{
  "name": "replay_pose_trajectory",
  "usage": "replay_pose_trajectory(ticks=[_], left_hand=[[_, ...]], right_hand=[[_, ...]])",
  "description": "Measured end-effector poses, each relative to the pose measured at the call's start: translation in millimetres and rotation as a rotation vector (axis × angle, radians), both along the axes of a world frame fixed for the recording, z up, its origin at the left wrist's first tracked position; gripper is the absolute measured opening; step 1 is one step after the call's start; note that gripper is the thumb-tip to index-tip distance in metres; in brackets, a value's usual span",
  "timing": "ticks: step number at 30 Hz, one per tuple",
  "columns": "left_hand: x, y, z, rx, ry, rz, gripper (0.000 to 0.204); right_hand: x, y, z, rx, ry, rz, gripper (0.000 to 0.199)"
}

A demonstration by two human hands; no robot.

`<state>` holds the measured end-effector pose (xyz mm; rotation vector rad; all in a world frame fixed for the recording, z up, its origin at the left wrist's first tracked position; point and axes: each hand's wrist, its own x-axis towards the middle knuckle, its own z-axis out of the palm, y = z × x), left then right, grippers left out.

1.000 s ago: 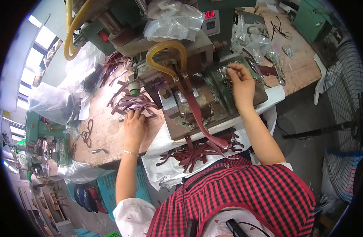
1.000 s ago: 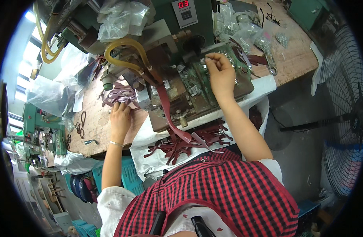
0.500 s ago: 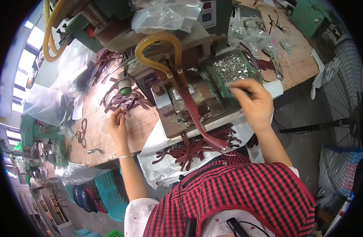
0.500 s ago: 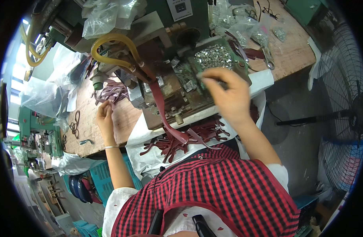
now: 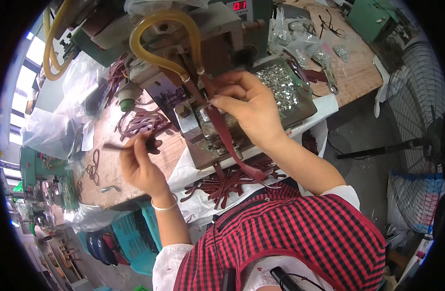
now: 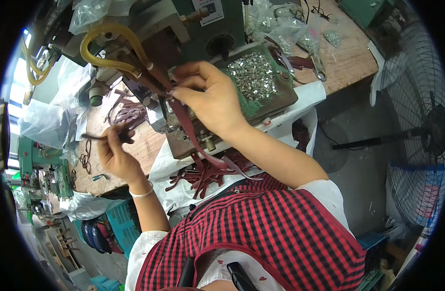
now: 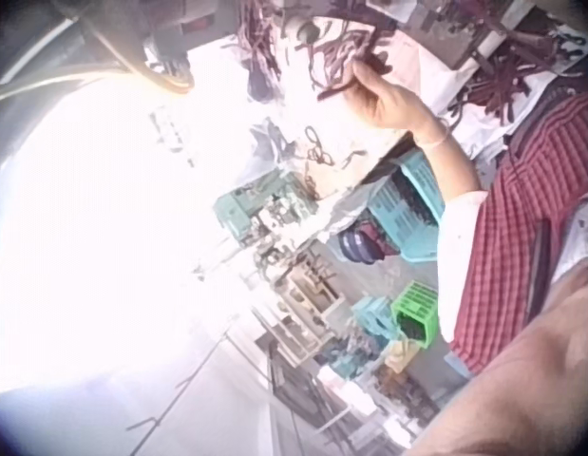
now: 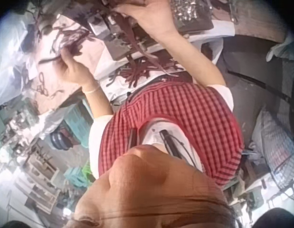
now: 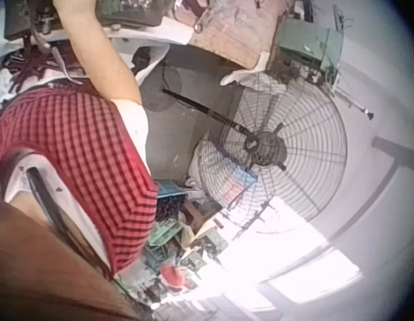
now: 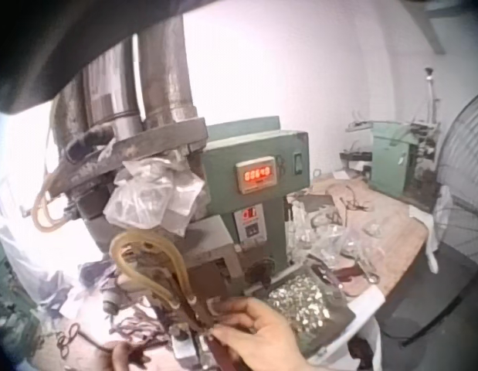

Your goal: The person repeatedly picks reddish-brown leather straps and small metal hardware from a tray, inserts the hardware into the strap ends, and uses a press machine to secure them. The finished straps are placed on the table. The process is repeated continuously.

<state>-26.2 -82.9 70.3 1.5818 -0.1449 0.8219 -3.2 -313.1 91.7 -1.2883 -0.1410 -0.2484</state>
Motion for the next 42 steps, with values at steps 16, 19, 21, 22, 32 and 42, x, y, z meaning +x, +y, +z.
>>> replay_pose_trajectory(ticks=[16,19,21,22,32,42], left_hand=[[5,-75,12,0.912,-0.703,-0.17,0.025],[2,-73,11,0.878,-0.639,-0.203,0.024],[2,-72,12,0.879,-0.645,-0.23,0.026],[2,-72,14,0.873,-0.638,-0.234,0.026],[-62,9,33,0.739,-0.376,0.141,0.012],[74,118,-46,1.333,0.306,0.32,0.017]], right_hand=[[1,-124,-88,-1.239,-0.12,-0.619,0.022],[2,-117,-89,-1.196,-0.109,-0.612,0.017],[4,-109,-86,-1.267,-0.151,-0.605,0.017],[7,-103,-80,-1.298,-0.23,-0.567,0.018],[8,-111,-73,-1.246,-0.216,-0.635,0.012],[19,-95,-70,-0.783,-0.021,-0.605,0.012]])
